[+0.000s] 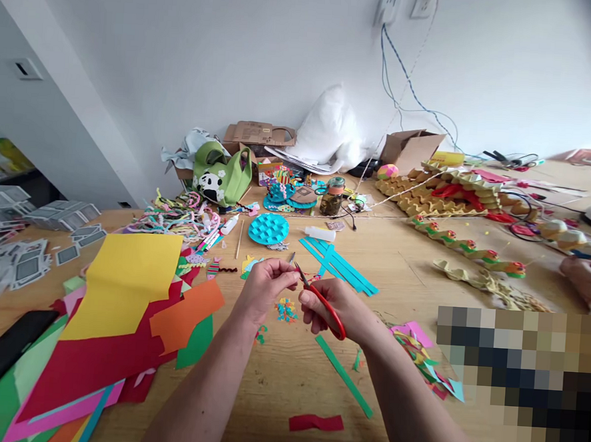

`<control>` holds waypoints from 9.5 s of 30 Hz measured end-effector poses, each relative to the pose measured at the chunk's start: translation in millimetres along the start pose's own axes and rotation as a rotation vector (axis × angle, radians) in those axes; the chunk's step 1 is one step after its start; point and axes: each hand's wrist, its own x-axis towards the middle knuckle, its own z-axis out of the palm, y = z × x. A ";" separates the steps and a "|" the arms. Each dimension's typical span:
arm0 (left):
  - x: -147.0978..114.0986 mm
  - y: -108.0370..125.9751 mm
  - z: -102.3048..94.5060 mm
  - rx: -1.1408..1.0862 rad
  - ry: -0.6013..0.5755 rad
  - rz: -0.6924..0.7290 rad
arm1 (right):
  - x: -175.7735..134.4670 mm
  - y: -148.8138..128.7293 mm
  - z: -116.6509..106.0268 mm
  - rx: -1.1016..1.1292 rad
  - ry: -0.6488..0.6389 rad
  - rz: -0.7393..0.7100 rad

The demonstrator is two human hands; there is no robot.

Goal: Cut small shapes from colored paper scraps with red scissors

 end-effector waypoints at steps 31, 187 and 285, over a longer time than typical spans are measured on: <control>2.6 -2.4 -2.8 -0.052 -0.024 -0.043 | 0.3 0.2 0.5 -0.005 0.008 -0.012; 0.8 1.7 0.2 0.039 0.227 0.198 | 0.1 -3.1 -1.7 -0.002 0.067 0.000; 1.0 -9.8 13.3 -0.113 0.184 0.004 | 2.7 -2.6 3.9 -0.005 0.072 0.005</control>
